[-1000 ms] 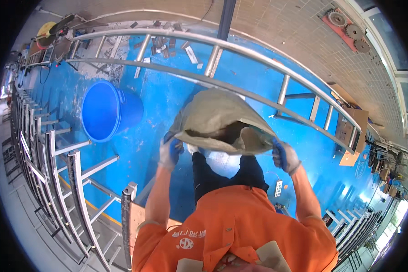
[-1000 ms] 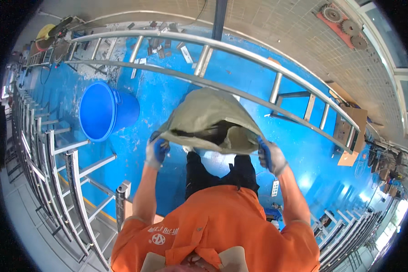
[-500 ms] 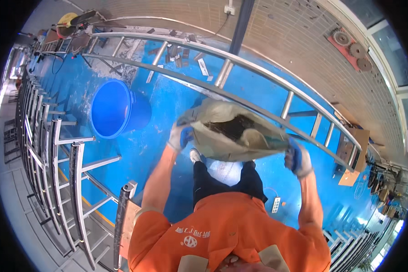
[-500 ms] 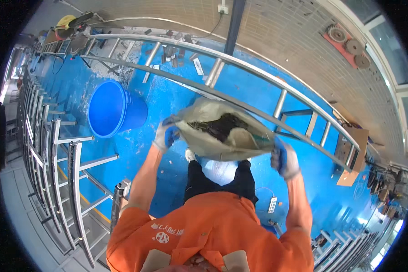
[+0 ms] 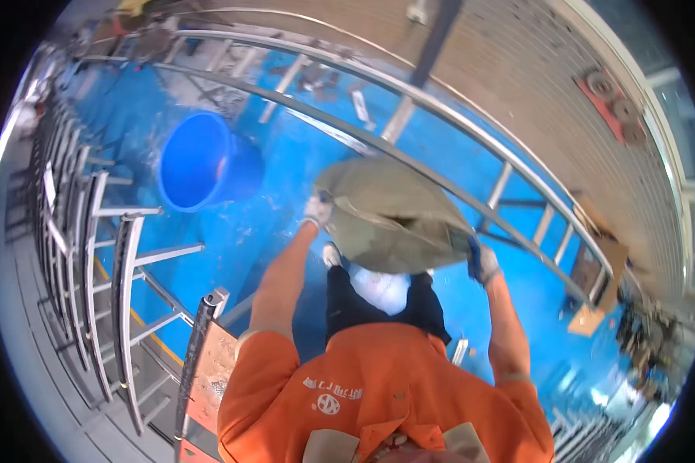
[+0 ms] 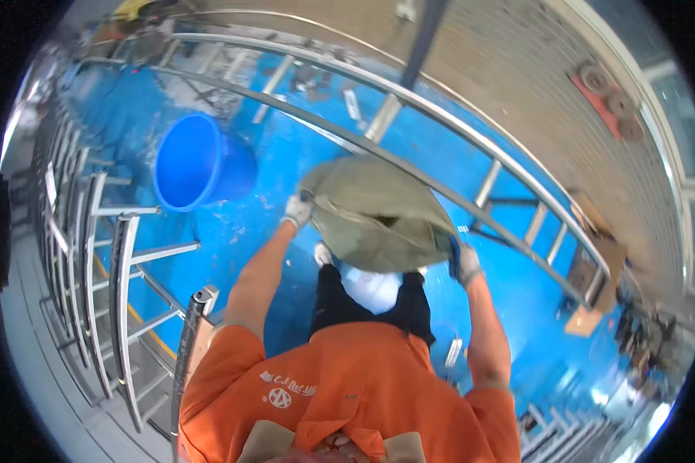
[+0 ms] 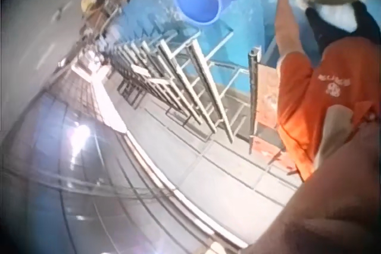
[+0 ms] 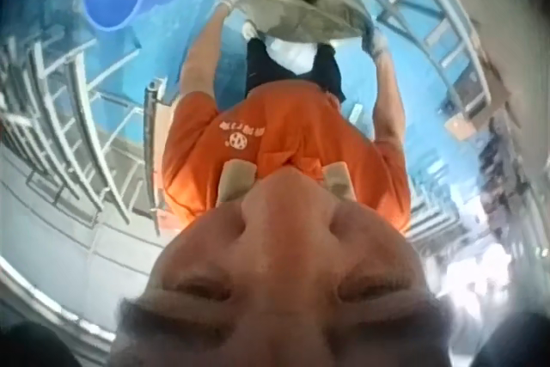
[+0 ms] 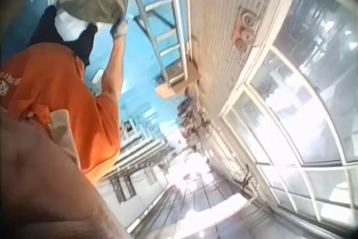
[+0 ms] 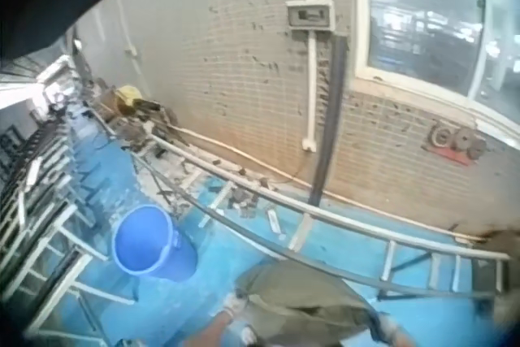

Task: Clearing metal scraps from the floor by hand and using a broom and dustpan to sweep the workspace.

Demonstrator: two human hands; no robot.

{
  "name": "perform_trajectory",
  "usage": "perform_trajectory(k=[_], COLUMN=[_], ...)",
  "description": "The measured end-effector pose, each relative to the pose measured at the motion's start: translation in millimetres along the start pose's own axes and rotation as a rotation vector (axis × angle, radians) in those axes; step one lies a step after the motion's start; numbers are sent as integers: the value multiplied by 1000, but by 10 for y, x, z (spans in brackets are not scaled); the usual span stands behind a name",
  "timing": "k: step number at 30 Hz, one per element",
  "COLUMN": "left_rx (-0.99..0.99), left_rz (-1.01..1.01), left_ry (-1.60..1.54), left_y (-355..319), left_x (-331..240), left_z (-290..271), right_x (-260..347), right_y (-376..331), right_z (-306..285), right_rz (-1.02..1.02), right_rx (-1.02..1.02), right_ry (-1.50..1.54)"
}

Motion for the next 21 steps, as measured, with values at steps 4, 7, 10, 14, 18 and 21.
perform_trajectory(k=[4,7,10,14,18,21], left_rx=[-56,-183,-171,-204,-270,-225], left_rz=[205,332,340,293,361,222], left_ry=[173,195,276,266,40,-190], left_y=[-305,-355,-461,-349,-564,-711], left_x=[-964,-1142,-1298,-835,-781,-353], left_z=[304,350,377,298,-60,-529], right_x=[376,438,517,582,665,719], right_y=[-246,-238,-349,-218,-273,-265], right_z=[-401,-315,-8,-104,-216,43], right_rz=[-451,-281,-125,-153,-205,-426], right_rx=[-716,-920,-1092,-1143,-1274,-1275], right_ry=[-1386,-1104,-818,-1127,-1468,-1824])
Point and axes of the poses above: each hand's wrist, its own y-axis towards the middle knuckle, its own z-axis out of the palm, x = y × z, the point moved 6 cm from there along y, towards the middle knuckle, and after that the axes turned 9 degrees about -x, right-handed, at the moved point
